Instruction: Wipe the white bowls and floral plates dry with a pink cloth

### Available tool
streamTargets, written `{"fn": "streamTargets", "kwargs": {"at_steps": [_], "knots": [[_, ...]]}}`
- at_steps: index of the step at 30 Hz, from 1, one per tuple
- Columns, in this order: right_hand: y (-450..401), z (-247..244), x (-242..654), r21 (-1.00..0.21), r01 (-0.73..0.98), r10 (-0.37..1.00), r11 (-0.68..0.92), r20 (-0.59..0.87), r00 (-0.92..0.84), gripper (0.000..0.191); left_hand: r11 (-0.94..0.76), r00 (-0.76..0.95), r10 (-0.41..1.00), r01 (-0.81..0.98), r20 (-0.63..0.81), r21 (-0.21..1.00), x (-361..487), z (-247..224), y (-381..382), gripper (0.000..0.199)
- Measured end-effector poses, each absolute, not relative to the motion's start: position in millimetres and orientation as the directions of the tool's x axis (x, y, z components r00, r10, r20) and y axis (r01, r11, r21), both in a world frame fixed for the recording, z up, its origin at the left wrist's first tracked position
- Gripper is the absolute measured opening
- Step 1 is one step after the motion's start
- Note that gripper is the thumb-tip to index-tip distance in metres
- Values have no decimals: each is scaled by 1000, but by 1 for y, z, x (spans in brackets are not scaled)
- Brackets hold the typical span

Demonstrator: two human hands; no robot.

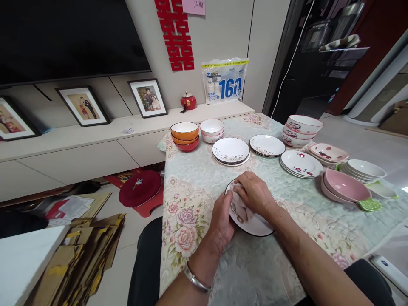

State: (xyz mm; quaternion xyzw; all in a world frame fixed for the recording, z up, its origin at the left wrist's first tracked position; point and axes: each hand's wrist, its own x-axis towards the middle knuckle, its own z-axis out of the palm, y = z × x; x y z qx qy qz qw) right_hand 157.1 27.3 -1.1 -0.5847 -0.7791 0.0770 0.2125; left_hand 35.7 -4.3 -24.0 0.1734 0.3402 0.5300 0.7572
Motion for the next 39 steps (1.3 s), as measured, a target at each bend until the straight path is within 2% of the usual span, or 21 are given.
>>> {"fn": "streamTargets", "kwargs": {"at_steps": [4, 7, 10, 12, 14, 16, 19, 23, 26, 31, 33, 35, 39], "knots": [[25, 5, 157, -570, 631, 841, 526, 238, -486, 20, 424, 202, 879, -745, -432, 515, 35, -28, -1, 32], [29, 4, 168, -633, 561, 811, 534, 196, -551, 17, 442, 225, 870, -747, -438, 496, 35, -29, 1, 39], [35, -3, 177, -597, 694, 909, 403, 170, -381, 15, 441, 237, 879, -734, -413, 517, 37, -28, 1, 45], [37, -8, 177, -531, 800, 959, 279, 196, -204, 15, 437, 210, 878, -719, -430, 540, 39, -26, 0, 44], [35, -11, 172, -480, 847, 961, 228, 249, -118, 17, 426, 165, 875, -707, -454, 564, 41, -24, -1, 40], [32, -11, 165, -482, 822, 941, 304, 283, -183, 19, 410, 126, 875, -704, -467, 580, 42, -24, -1, 37], [28, -6, 160, -556, 678, 877, 481, 284, -388, 22, 380, 129, 894, -725, -428, 574, 41, -25, -1, 35], [26, -1, 168, -644, 548, 824, 533, 250, -509, 19, 357, 128, 904, -752, -408, 554, 40, -27, -1, 34], [27, -6, 175, -608, 619, 861, 497, 256, -439, 18, 319, 83, 912, -758, -401, 569, 42, -26, -1, 33], [33, -23, 171, -488, 808, 910, 331, 390, -137, 20, 311, 41, 891, -781, -453, 541, 45, -22, 4, 30], [35, -26, 165, -463, 835, 900, 296, 429, -81, 20, 318, 49, 886, -788, -460, 528, 46, -22, 6, 29], [35, -25, 158, -464, 814, 885, 349, 448, -124, 21, 314, 47, 889, -786, -455, 533, 45, -23, 7, 29], [27, -16, 150, -533, 653, 837, 537, 431, -336, 27, 286, 25, 901, -785, -434, 549, 43, -25, 6, 28]]}}
